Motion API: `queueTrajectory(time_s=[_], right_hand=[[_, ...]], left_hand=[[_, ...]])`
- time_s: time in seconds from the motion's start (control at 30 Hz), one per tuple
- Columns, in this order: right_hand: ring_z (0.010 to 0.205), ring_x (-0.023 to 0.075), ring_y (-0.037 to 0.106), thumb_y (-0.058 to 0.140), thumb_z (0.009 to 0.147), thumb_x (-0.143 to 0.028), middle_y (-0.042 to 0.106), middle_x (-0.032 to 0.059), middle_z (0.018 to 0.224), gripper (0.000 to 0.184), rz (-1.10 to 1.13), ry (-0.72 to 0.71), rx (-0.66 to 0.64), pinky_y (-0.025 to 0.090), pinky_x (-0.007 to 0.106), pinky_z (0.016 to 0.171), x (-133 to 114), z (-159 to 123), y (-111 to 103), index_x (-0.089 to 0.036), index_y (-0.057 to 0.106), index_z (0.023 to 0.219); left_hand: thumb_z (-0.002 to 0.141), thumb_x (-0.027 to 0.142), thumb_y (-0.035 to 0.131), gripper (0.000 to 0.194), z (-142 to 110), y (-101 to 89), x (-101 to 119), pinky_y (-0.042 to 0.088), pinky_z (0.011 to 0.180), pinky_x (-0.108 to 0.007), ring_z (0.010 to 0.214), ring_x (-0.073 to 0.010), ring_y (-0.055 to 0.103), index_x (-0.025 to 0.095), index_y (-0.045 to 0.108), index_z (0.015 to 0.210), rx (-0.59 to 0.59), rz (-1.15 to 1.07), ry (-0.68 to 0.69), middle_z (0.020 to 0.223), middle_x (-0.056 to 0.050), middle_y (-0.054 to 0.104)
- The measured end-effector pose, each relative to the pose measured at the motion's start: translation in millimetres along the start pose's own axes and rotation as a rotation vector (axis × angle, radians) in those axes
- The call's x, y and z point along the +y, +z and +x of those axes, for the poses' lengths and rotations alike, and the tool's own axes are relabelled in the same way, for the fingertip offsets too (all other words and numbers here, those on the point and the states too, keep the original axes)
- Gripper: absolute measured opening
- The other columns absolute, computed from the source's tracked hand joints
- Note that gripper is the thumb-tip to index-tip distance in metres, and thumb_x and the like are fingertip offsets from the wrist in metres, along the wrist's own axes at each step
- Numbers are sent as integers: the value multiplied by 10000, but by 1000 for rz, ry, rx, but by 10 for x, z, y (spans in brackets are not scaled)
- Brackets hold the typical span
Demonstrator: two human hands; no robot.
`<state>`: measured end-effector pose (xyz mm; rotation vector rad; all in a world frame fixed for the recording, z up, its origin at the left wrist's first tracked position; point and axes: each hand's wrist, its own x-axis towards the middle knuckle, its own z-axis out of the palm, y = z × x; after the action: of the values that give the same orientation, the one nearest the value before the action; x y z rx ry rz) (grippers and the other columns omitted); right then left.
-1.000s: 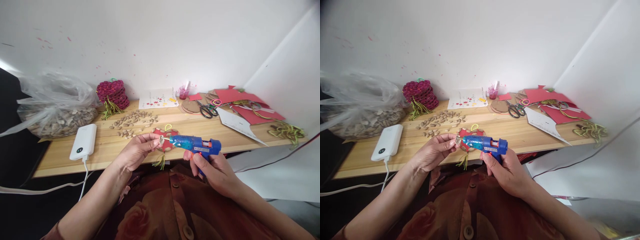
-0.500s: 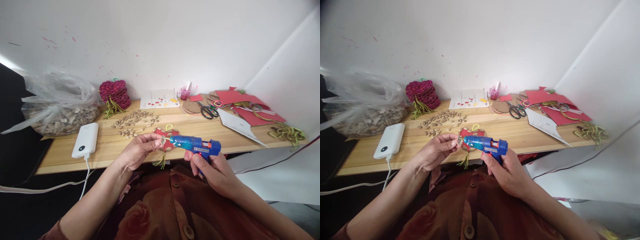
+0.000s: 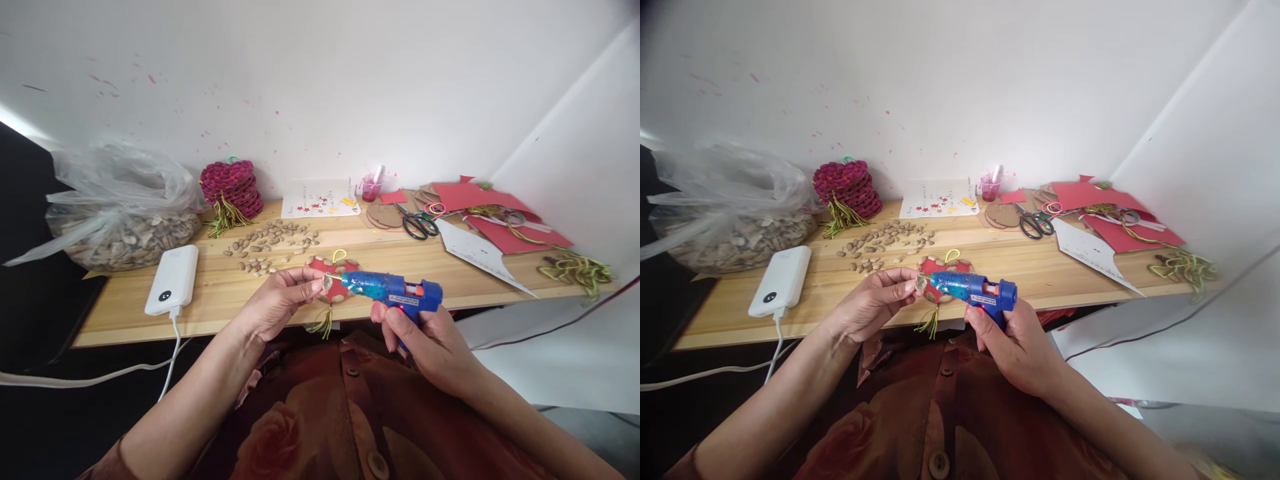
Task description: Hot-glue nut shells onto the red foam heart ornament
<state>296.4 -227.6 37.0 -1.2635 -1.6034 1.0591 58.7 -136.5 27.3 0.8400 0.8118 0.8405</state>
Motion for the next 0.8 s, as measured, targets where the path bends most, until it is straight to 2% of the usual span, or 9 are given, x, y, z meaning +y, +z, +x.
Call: queueTrajectory(time_s=[0.13, 0.27, 0.47, 0.8], right_hand=[[573, 133, 548, 494, 1042, -523, 621, 26, 672, 462, -24, 11, 3, 444, 276, 529, 29, -8, -10, -209, 598, 720], [576, 132, 554, 488, 1048, -508, 652, 33, 705, 452, -46, -3, 7, 449, 283, 549, 48, -8, -11, -208, 616, 736], [580, 129, 559, 485, 1051, -500, 654, 32, 722, 457, -52, -16, 8, 452, 284, 561, 58, -9, -5, -208, 616, 725], [596, 144, 555, 495, 1046, -501, 640, 32, 702, 442, -43, -4, 16, 450, 285, 545, 33, -9, -6, -209, 626, 740]], left_hand=[[486, 381, 1043, 440, 1, -19, -19, 463, 663, -182, 663, -78, 636, 154, 824, 792, 21, 22, 17, 757, -16, 775], [499, 376, 1040, 439, 0, -27, -23, 467, 668, -195, 679, -95, 653, 153, 825, 810, 22, 18, 21, 770, -27, 779], [532, 364, 1032, 403, -10, -6, -1, 486, 736, -195, 693, -102, 692, 154, 815, 798, -37, -20, 4, 747, -29, 780], [508, 375, 1037, 455, -7, -52, -27, 460, 704, -203, 699, -97, 639, 132, 815, 822, 23, 2, 3, 756, -35, 755]])
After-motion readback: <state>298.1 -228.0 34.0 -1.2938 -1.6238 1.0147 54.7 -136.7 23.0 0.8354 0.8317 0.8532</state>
